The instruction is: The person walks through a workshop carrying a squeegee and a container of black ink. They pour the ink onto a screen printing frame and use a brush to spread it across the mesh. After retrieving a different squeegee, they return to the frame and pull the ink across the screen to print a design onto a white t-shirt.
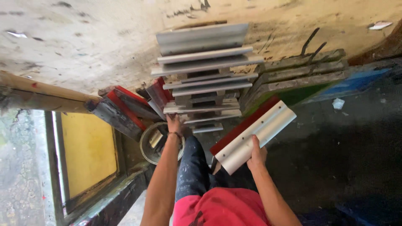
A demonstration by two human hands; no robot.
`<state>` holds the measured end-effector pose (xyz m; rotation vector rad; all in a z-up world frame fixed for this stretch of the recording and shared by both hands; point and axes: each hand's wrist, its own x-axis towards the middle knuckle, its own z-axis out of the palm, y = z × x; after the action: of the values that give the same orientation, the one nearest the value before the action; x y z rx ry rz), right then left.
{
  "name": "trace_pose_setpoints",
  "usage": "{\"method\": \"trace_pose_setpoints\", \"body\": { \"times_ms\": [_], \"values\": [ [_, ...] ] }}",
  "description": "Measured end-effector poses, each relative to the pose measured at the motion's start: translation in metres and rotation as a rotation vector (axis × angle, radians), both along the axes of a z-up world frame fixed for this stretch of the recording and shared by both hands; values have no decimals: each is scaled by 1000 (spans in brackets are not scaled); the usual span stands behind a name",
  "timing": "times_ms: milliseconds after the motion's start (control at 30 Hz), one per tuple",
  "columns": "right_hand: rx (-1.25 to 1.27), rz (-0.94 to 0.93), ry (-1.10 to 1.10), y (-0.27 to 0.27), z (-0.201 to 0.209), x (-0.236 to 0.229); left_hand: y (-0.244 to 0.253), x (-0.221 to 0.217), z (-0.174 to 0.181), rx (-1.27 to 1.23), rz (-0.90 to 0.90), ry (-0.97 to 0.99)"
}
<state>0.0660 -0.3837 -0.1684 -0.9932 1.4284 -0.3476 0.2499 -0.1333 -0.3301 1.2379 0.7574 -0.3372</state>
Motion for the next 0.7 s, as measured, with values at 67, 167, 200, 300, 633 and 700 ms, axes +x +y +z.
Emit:
{"method": "trace_pose_setpoints", "body": {
  "times_ms": [67,167,200,300,633,700],
  "values": [
    [9,17,4,-1,4,5,-5,-13,-50,55,-76,40],
    [32,18,22,10,18,-4,6,-57,-95,291,-311,-4],
    [35,3,23,12,25,-3,9,-68,-104,462,-467,-103],
    [31,25,55,-1,-9,-13,40,-72,-125,517,-455,-74],
    [-66,188,163,-3,-17,-34,78,27,-93,514,-404,-43],
    [-17,238,136,0,-20,-37,71,25,-83,552,-428,31]
  ]
}}
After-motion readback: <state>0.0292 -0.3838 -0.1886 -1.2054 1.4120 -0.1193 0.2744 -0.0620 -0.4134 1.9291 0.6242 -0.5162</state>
